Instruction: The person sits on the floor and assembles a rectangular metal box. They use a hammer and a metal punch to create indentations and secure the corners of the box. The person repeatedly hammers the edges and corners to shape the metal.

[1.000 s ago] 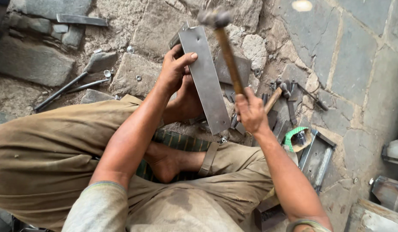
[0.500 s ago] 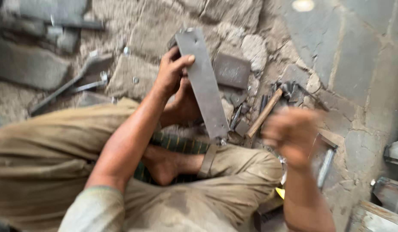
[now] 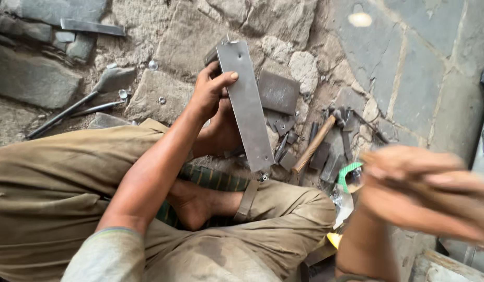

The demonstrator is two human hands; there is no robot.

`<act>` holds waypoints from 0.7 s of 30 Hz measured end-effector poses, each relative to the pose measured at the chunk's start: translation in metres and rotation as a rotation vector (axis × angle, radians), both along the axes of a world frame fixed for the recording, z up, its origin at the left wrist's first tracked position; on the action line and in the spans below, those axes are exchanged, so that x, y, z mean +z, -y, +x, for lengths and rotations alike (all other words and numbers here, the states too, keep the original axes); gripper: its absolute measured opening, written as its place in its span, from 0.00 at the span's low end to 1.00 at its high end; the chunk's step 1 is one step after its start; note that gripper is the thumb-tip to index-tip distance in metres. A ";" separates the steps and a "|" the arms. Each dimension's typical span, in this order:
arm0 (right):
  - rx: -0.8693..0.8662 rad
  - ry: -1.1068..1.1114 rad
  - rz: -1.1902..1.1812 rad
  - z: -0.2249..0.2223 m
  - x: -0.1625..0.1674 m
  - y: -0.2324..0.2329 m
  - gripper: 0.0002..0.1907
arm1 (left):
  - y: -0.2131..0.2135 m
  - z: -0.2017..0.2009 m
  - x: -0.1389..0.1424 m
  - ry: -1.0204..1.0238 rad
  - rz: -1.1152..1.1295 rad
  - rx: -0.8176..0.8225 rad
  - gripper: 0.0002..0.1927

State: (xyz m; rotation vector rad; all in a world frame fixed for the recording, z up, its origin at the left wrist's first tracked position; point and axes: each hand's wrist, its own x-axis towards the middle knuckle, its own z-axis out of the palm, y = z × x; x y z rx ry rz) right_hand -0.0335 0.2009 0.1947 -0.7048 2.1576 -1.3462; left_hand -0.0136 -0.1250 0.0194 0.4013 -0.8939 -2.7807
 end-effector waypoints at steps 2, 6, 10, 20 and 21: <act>-0.050 0.021 0.309 -0.002 -0.047 0.018 0.20 | 0.001 0.001 -0.002 0.039 -0.017 -0.002 0.31; -0.089 0.044 0.372 -0.013 -0.040 0.013 0.25 | 0.002 -0.008 -0.003 -0.004 -0.166 0.009 0.29; 0.093 -0.049 -0.643 -0.006 0.044 -0.019 0.24 | -0.004 -0.015 0.003 -0.008 0.011 0.009 0.32; 0.015 0.231 -0.509 -0.025 0.021 -0.010 0.30 | 0.000 -0.007 0.005 0.097 0.012 -0.018 0.36; 0.014 0.192 -0.647 -0.023 0.024 -0.008 0.26 | -0.002 -0.008 0.004 0.047 0.014 -0.009 0.36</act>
